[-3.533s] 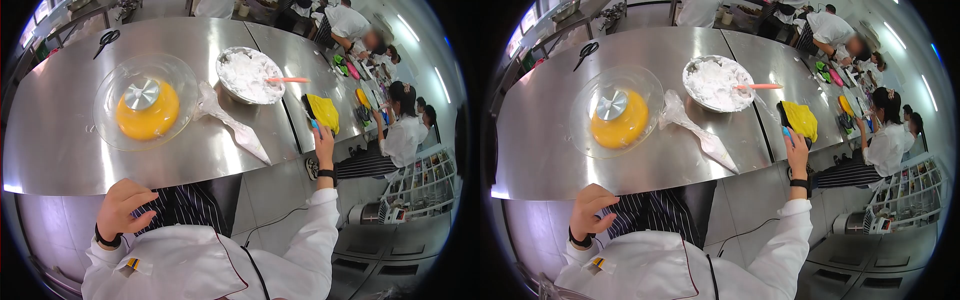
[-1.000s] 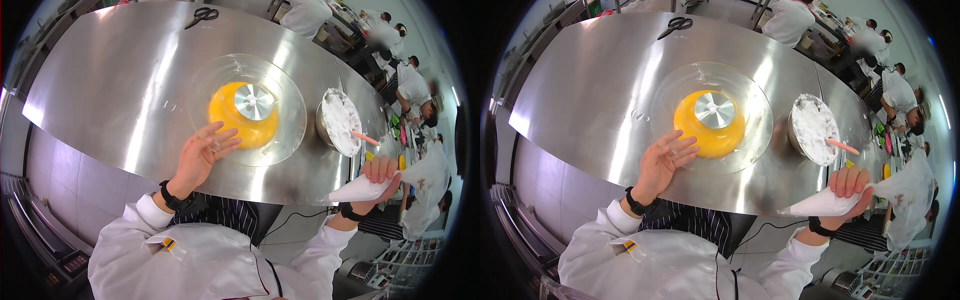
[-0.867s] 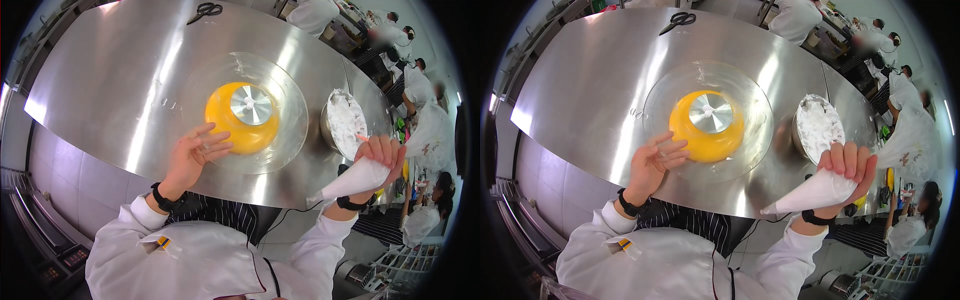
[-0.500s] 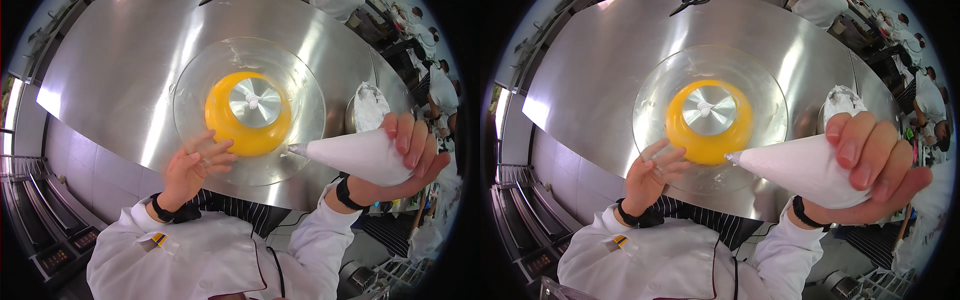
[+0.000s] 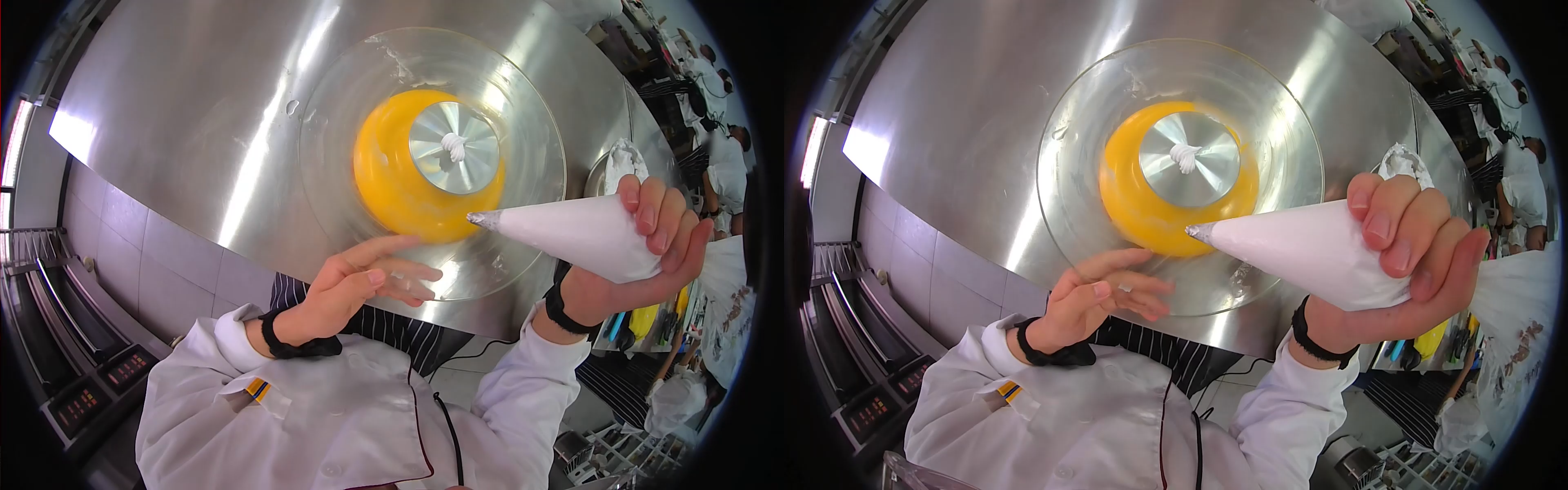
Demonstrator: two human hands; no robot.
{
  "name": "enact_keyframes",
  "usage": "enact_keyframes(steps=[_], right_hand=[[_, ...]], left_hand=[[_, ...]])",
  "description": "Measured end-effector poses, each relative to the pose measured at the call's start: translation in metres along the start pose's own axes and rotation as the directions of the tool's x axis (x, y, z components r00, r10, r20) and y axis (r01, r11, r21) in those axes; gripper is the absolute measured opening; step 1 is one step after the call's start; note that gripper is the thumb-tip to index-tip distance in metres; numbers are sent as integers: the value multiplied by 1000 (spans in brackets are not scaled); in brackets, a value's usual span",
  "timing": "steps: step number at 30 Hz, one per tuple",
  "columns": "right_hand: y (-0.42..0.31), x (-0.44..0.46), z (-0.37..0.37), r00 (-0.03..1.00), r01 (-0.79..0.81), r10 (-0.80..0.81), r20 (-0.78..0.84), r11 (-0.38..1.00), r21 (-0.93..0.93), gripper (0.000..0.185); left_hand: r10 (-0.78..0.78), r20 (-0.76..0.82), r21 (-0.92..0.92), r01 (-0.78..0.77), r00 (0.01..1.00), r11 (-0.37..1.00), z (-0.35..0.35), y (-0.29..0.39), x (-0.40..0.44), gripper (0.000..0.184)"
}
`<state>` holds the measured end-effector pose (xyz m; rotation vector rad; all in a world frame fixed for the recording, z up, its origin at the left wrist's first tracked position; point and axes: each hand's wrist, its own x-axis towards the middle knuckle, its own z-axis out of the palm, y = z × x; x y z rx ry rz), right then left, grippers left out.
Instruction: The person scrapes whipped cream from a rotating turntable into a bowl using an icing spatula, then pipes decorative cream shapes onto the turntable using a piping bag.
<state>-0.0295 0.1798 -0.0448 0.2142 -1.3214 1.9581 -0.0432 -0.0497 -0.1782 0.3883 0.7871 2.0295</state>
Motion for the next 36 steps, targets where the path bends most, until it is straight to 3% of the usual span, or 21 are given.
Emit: enact_keyframes(steps=[5, 7, 9, 10, 12, 16, 18, 19, 21, 22, 25, 26, 27, 29, 30, 31, 33, 36], right_hand=[[-5, -3, -8, 1000, 29, -29, 7, 1000, -12, 43], [-10, -5, -11, 998, 50, -50, 38, 999, -13, 41], [-7, -9, -8, 998, 51, -51, 29, 998, -20, 40], [-7, -10, -5, 998, 56, -55, 25, 998, -21, 40], [-11, -14, -2, 997, 68, -67, 29, 997, -43, 39], [-24, -20, 1, 987, 157, -156, 43, 988, -15, 35], [-24, -20, 1, 975, 224, -223, -27, 972, 75, 34], [-24, -21, 0, 972, 236, -235, -26, 970, 55, 34], [-17, -19, -3, 977, 212, -213, -16, 976, -48, 34], [-13, -21, -5, 975, 209, -216, -59, 973, -100, 33], [-8, -21, -2, 995, 89, -87, -39, 994, 62, 33], [-1, -22, 2, 979, 175, -168, -119, 984, 47, 32], [-4, -27, 3, 981, 142, -134, -139, 988, 52, 32], [-3, -22, 3, 978, 203, -203, -53, 979, -10, 31], [-4, -24, 4, 976, 207, -205, -78, 978, 20, 30], [-3, -25, 5, 978, 190, -188, -87, 982, 11, 30], [-2, -27, 7, 981, 169, -169, -94, 986, -9, 30], [7, -27, 4, 982, 172, -173, -76, 985, -22, 29]], left_hand=[[-66, 91, 30, 63, 994, 998, -4, -8, -7, 41], [-221, 403, 474, 4, 888, 880, 9, -2, -9, 29], [-101, 496, 422, -138, 862, 896, 39, -4, 2, 19], [-122, 478, 306, -35, 870, 951, 53, -6, 11, 14], [-169, 362, -102, 219, 917, 970, 83, -15, 32, 14], [-130, 377, -282, 247, 917, 927, 113, -30, 58, 18], [-122, 277, -422, 235, 953, 875, 119, -31, 57, 22], [-126, 298, -424, 249, 946, 871, 120, -35, 62, 22], [-72, 148, -296, 114, 986, 948, 122, -39, 72, 23], [-128, 161, -285, 170, 979, 943, 117, -35, 72, 22], [-56, 181, -172, 88, 982, 981, 116, -30, 73, 27], [-55, 226, -175, 96, 973, 980, 112, -33, 75, 37], [-73, 194, -187, 110, 978, 976, 113, -32, 67, 37], [-62, 235, -350, 144, 970, 926, 106, -18, 70, 41], [44, 244, -344, 44, 969, 938, 108, -14, 71, 43], [34, 234, -357, 53, 972, 932, 105, -12, 69, 43], [-122, 243, -396, 213, 962, 893, 99, -8, 65, 37], [-152, 189, -365, 213, 970, 906, 94, -10, 65, 32]])
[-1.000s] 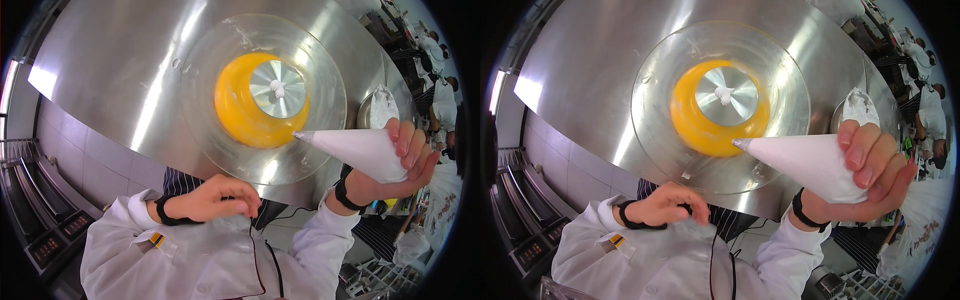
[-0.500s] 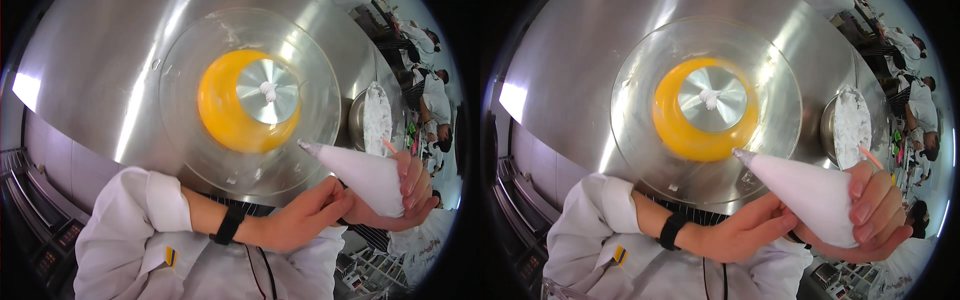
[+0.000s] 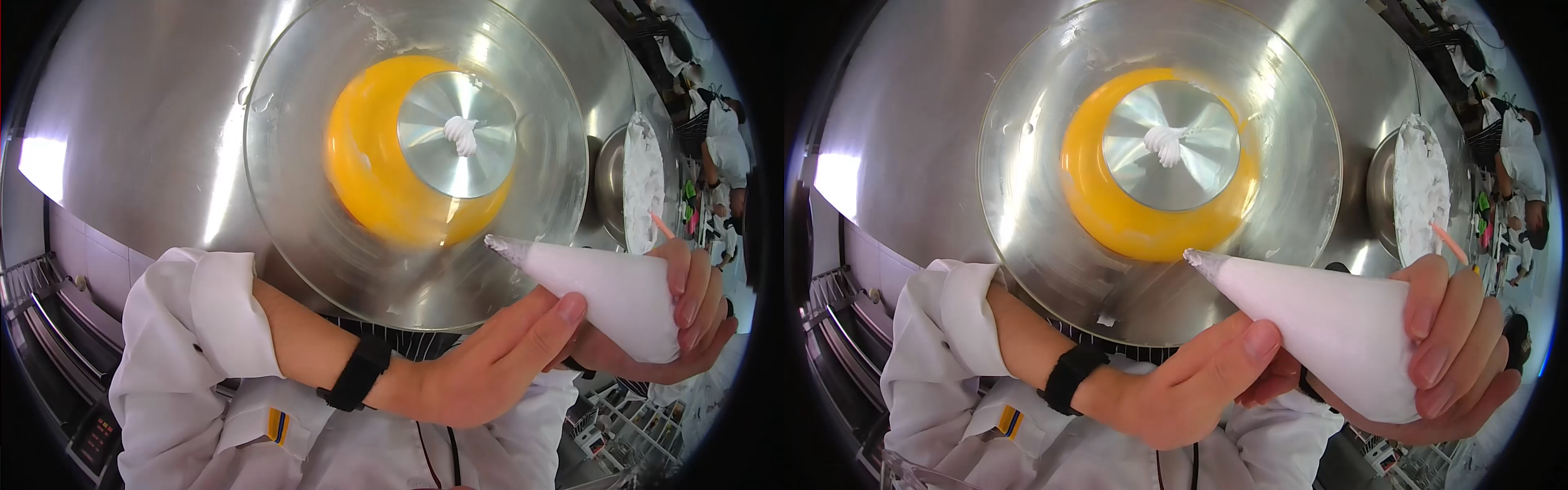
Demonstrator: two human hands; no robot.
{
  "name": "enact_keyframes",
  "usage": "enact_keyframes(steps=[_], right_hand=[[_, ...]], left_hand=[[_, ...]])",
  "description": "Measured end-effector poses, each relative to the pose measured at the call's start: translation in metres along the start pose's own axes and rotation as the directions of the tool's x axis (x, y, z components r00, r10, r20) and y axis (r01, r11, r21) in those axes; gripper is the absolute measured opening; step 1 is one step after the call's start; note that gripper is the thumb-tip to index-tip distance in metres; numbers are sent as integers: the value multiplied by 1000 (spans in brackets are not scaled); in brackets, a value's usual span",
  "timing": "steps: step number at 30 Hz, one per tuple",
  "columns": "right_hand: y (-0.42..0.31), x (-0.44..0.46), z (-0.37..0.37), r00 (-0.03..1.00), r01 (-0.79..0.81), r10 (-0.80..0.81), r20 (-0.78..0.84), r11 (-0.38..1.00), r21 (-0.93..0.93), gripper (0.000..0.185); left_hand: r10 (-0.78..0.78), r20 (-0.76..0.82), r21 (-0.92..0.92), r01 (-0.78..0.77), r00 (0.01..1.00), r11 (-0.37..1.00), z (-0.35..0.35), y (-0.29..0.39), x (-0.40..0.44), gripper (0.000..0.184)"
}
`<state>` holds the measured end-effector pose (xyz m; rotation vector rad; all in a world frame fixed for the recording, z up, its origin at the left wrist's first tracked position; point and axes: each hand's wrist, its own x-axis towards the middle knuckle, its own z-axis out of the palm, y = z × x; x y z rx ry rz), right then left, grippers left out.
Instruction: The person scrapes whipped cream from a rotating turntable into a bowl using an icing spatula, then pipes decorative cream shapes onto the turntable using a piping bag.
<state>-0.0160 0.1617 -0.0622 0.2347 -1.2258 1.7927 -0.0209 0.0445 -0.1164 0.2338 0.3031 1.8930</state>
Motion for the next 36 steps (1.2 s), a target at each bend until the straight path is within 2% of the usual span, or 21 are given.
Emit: enact_keyframes(steps=[2, 5, 8, 10, 14, 16, 17, 19, 20, 22, 23, 25, 29, 31, 36], right_hand=[[4, -2, 0, 1000, -15, 15, 3, 1000, 0, 29], [8, -4, 2, 997, 48, -48, -55, 999, 3, 29], [3, -3, -4, 999, -26, 27, -28, 1000, 15, 28], [-7, -4, -9, 987, -156, 159, -23, 983, 99, 28], [1, -3, -2, 998, -54, 54, 18, 998, 23, 28], [-6, -2, -6, 985, -171, 170, 22, 983, 60, 27], [-4, -3, -5, 985, -171, 170, 22, 983, 60, 27], [9, -3, -1, 999, -15, 15, 48, 1000, 15, 26], [3, -4, -4, 999, -17, 16, 47, 1000, 14, 26], [-12, -4, -8, 965, -261, 260, 33, 965, 24, 26], [-10, -5, -11, 965, -262, 261, 32, 965, 24, 26], [2, -5, -4, 997, -70, 69, 20, 997, 33, 26], [-2, -5, -4, 997, -82, 82, -6, 996, 29, 27], [-6, -3, -7, 988, -149, 150, 35, 988, -28, 28], [-2, -1, -7, 992, -122, 122, 24, 992, -19, 30]], left_hand=[[3, -49, 3, -3, 999, 1000, 3, 3, 0, 32], [-12, -109, -6, 12, 994, 1000, 5, 9, 1, 37], [-33, -113, -13, 32, 993, 999, 4, 9, 1, 39], [-41, -110, -17, 40, 993, 999, 7, 9, -2, 39], [-88, -141, -39, 83, 986, 996, 7, 11, -4, 41], [-97, -136, -35, 93, 986, 995, 5, 8, -3, 42], [-102, -127, -49, 96, 987, 994, 5, 6, -4, 43], [-97, -112, -50, 92, 989, 995, 1, 6, -2, 44], [-112, -99, -18, 110, 989, 994, 0, 9, -3, 45], [-127, -87, 16, 128, 988, 992, -1, 10, -3, 46], [-133, -92, 8, 134, 987, 991, -1, 10, -3, 47], [-139, -98, 0, 140, 985, 990, -1, 9, -3, 48], [-157, -92, -1, 157, 983, 988, 0, 14, -1, 47], [-168, -93, -3, 168, 981, 986, 1, 16, -1, 47], [-186, -97, -38, 183, 978, 982, 4, 18, 0, 46]])
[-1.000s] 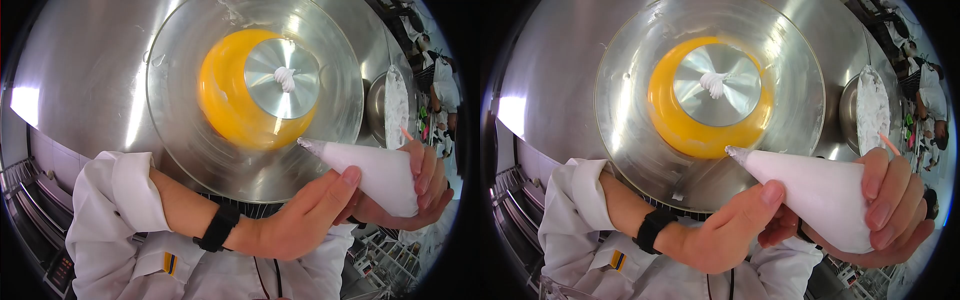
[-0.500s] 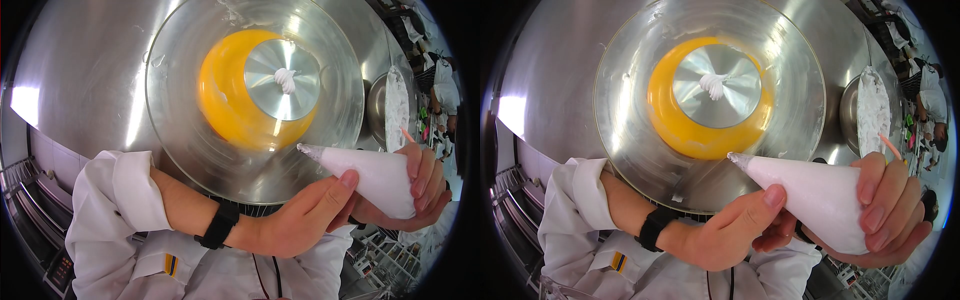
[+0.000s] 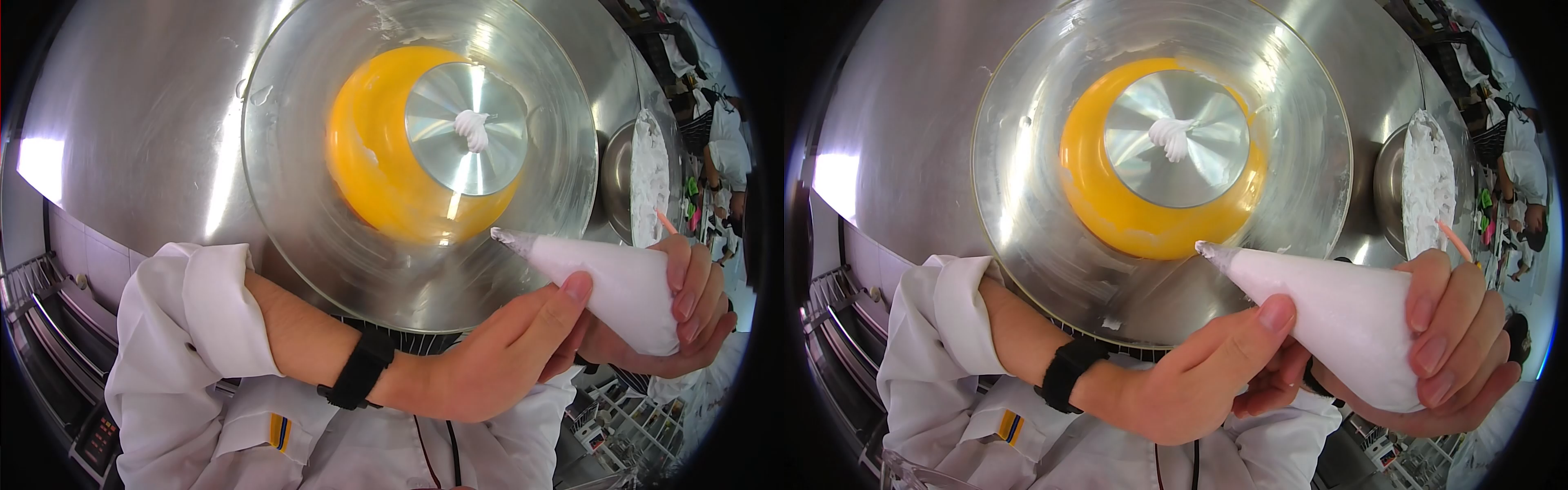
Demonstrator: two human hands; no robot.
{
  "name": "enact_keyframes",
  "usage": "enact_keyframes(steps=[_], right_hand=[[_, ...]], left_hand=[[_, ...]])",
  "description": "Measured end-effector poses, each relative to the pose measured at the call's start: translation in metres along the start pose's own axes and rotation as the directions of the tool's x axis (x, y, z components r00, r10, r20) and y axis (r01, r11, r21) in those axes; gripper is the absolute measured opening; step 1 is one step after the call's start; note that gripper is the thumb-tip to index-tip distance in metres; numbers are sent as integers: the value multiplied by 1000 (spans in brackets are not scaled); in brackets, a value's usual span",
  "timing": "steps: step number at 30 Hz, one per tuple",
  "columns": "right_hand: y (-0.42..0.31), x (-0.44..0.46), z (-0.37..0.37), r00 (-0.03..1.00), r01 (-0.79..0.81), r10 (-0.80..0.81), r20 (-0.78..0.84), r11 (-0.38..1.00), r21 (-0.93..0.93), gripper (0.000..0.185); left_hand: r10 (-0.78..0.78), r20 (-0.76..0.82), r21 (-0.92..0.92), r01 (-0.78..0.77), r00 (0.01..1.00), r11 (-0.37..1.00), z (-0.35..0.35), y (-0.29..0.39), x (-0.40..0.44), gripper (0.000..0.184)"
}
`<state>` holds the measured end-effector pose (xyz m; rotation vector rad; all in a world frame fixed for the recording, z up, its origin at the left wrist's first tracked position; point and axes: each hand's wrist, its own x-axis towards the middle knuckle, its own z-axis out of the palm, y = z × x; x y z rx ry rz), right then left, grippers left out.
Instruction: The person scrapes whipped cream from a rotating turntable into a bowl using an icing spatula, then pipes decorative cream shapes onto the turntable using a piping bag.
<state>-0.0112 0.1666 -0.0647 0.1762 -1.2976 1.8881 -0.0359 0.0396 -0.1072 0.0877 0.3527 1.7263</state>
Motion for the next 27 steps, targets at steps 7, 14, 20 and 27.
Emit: enact_keyframes(steps=[7, 14, 20, 27], right_hand=[[-2, 2, 0, 1000, -9, 10, -20, 999, 52, 31], [-13, 9, -15, 1000, -8, 8, -3, 993, 119, 36], [-14, 5, -1, 997, 81, -81, -9, 993, 82, 41], [0, 24, 27, 978, -201, 196, 76, 977, 66, 40]], left_hand=[[-21, 6, 0, 21, 1000, 1000, 2, 0, 0, 48], [-41, 531, 847, -531, 847, -6, 6, 12, -27, 23], [-106, 632, 511, -515, 768, -688, 43, 77, -63, 11], [74, 342, 917, -316, 937, -243, 19, 131, -27, 29]])
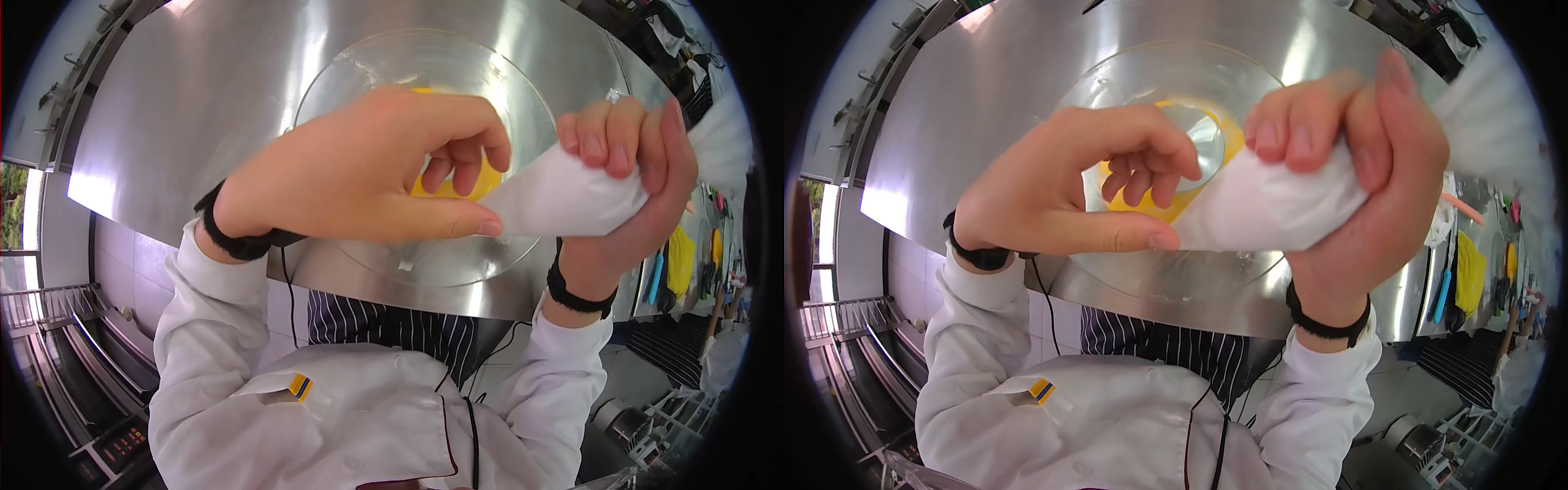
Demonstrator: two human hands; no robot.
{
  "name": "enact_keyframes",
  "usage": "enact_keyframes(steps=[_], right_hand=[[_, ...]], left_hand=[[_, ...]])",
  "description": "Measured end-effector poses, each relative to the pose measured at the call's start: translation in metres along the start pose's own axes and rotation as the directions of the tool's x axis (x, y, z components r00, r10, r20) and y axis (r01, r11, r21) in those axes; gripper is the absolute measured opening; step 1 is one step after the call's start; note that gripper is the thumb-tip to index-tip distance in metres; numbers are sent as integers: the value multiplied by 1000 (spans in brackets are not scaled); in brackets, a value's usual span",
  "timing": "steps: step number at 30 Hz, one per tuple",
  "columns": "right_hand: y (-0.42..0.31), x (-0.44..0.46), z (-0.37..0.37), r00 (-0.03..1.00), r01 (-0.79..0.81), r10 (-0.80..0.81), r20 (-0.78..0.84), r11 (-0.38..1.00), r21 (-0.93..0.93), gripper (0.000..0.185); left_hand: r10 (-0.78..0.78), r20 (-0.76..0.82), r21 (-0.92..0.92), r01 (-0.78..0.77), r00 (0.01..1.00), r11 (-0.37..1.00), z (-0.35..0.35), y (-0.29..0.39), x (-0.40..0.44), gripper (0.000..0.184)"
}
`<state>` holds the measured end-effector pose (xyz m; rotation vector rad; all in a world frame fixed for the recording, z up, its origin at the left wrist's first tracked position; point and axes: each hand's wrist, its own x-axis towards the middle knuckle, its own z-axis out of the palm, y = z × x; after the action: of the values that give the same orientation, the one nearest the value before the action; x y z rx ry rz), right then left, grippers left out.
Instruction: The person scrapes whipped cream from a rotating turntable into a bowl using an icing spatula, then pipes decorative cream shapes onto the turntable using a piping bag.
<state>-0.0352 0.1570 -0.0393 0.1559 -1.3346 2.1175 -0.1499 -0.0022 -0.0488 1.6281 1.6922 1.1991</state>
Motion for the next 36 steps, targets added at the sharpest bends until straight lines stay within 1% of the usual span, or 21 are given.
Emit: enact_keyframes(steps=[4, 6, 8, 9, 11, 12, 13, 14, 15, 17, 18, 19, 20, 21, 23, 24, 26, 29, 32, 33, 36], right_hand=[[-4, 6, 7, 1000, 6, -4, -18, 997, 79, 40], [-5, 1, -2, 996, 50, -52, 66, 998, 30, 40], [-4, -15, -7, 997, 71, -71, 22, 997, 33, 40], [-9, -25, -11, 992, 129, -130, 4, 990, 55, 40], [-18, -40, -15, 963, 268, -270, 22, 962, 43, 40], [-21, -50, -16, 946, 323, -323, 38, 946, 4, 41], [-20, -57, -11, 924, 381, -380, 40, 925, -3, 40], [-17, -65, -4, 902, 430, -429, 42, 903, -11, 39], [-17, -73, -3, 912, 408, -407, 49, 913, -10, 39], [-16, -83, -3, 836, 548, -547, 52, 825, -138, 39], [-20, -88, -6, 835, 550, -547, 60, 825, -131, 39], [-27, -93, -13, 844, 535, -535, 29, 839, -98, 39], [-31, -96, -20, 849, 526, -528, -8, 848, -70, 39], [-34, -98, -25, 858, 513, -513, -22, 858, -18, 39], [-41, -105, -30, 867, 492, -492, -78, 870, -18, 39], [-44, -107, -32, 863, 490, -489, -128, 872, -24, 39], [-51, -111, -35, 860, 494, -492, -138, 869, -22, 39], [-54, -115, -29, 837, 510, -519, -173, 855, -99, 39], [-51, -124, -20, 847, 516, -522, -99, 853, -85, 40], [-47, -126, -15, 857, 507, -510, -80, 860, -51, 40], [-36, -127, -3, 878, 475, -477, -45, 879, -33, 40]], left_hand=[[54, -23, -9, -54, 998, 998, 2, -2, 5, 32], [25, 10, 7, -26, 1000, 1000, 0, 4, 4, 30], [-59, -31, 34, 60, 998, 998, -1, 14, -8, 26], [36, -120, -30, -40, 992, 999, 5, 15, -17, 24], [108, -67, -285, -123, 992, 951, 9, 19, -48, 19], [132, -14, -565, -117, 991, 817, 21, 12, -67, 12], [171, -95, -658, -191, 981, 728, 53, 6, -78, 11], [209, -39, -652, -183, 977, 735, 76, 5, -85, 12], [167, -71, -649, -173, 983, 741, 99, 4, -90, 13], [-111, 125, -638, 166, 986, 752, 126, -23, -108, 9], [-111, 115, -636, 160, 987, 755, 138, -35, -112, 9], [-281, -57, -792, 128, 958, 597, 148, -44, -111, 17], [-462, -176, -904, 43, 869, 425, 154, -51, -110, 26], [-467, -173, -906, 46, 867, 420, 152, -50, -104, 26], [-552, -408, -912, -352, 727, 211, 136, -49, -86, 38], [-533, -419, -908, -355, 735, 223, 129, -49, -84, 38], [-500, -402, -901, -237, 767, 363, 131, -47, -87, 46], [-516, -408, -893, -211, 753, 397, 148, -32, -98, 46], [-523, -423, -895, -250, 740, 369, 179, -13, -124, 45], [-441, -389, -917, -293, 809, 272, 184, -10, -132, 40], [-401, -382, -913, -274, 833, 301, 194, -7, -133, 42]])
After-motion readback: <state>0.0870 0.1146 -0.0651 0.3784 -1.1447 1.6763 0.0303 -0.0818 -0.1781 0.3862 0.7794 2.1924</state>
